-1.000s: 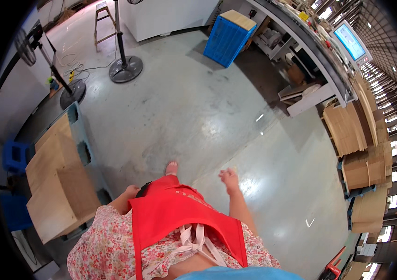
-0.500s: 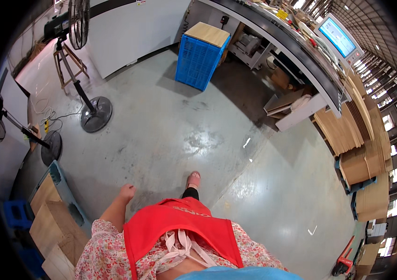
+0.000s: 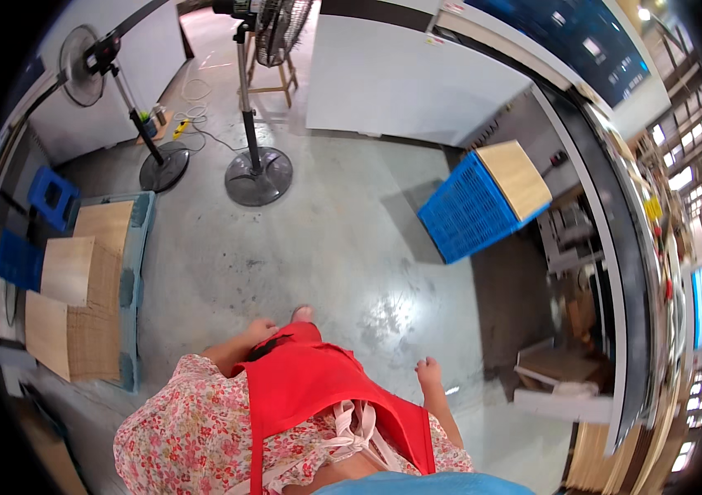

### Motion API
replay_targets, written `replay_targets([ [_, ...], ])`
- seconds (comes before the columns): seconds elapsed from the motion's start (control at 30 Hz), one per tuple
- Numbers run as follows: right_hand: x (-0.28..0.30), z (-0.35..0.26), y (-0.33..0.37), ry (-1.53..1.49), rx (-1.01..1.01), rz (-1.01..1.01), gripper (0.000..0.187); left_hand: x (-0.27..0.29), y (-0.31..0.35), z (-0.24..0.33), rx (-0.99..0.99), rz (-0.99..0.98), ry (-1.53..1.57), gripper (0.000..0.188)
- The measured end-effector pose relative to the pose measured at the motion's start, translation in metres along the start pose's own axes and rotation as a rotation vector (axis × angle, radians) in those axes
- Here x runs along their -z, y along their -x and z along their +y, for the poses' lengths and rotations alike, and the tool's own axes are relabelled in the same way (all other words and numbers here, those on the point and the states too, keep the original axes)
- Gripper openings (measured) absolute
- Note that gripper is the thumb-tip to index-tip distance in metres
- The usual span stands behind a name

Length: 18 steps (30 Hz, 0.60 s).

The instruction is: The person adjusts an industrial fan by turning a knob and then picks up wooden panels from a stack to place them onto a conveyor belt.

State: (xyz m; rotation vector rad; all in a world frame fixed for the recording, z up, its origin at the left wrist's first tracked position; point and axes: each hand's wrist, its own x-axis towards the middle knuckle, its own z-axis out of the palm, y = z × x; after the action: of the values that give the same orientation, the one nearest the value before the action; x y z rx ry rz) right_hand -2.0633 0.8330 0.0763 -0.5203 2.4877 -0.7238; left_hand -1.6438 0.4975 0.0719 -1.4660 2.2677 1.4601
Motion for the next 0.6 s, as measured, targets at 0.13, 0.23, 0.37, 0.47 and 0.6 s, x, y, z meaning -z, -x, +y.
replay_targets([
  [0.13,0.003,-0.138,-0.109,-0.141,0.121,-0.135,0.039,0.008,-0.059,-0.007,-0.014,-0.084,-0.193,0.040],
  [0.23,-0.007,-0.191,-0.151,-0.301,-0.048,-0.392,0.051,0.021,-0.100,0.030,0.135,-0.072,0.028,0.040],
  [0.37,-0.006,-0.245,-0.207,-0.213,0.016,-0.587,0.055,0.058,-0.170,0.066,0.268,-0.068,-0.048,0.036],
  [0.47,0.003,-0.249,-0.265,-0.138,0.029,-0.598,0.055,0.098,-0.222,0.123,-0.004,0.432,-0.175,0.036],
  [0.6,0.033,-0.265,-0.354,-0.082,-0.015,-0.583,0.056,0.190,-0.297,0.274,-0.210,0.928,-0.202,0.047],
])
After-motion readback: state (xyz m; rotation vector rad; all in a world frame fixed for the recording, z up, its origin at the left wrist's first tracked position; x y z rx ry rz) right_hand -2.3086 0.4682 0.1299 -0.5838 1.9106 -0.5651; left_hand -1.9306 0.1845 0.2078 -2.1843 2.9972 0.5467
